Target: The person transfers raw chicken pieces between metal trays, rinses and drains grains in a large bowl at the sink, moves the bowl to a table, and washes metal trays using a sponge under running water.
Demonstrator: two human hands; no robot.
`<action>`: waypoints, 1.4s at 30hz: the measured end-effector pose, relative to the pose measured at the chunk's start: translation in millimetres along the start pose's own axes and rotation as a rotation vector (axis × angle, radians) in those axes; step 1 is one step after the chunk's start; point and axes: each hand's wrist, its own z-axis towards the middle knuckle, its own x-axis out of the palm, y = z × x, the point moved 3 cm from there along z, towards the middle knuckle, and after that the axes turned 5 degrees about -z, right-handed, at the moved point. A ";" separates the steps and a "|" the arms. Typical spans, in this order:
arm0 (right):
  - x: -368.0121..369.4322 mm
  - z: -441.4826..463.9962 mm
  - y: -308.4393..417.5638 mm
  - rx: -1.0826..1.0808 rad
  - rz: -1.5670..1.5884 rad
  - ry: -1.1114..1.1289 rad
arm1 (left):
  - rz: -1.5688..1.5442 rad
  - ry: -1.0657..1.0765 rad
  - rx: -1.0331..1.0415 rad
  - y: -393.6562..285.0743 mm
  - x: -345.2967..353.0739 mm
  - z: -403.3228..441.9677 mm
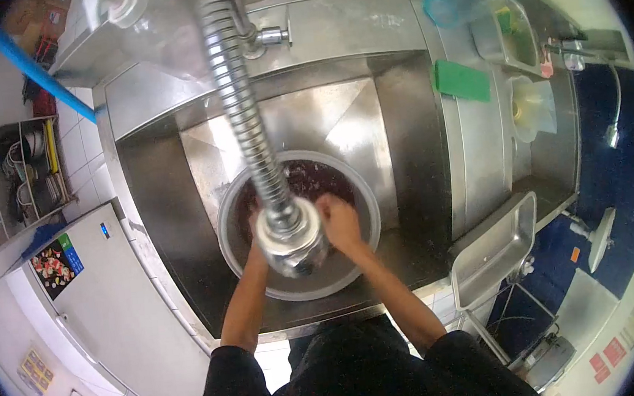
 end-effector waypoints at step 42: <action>105.0 2.0 -120.1 0.592 0.561 0.353 | -0.952 -0.104 0.080 58.2 94.5 4.3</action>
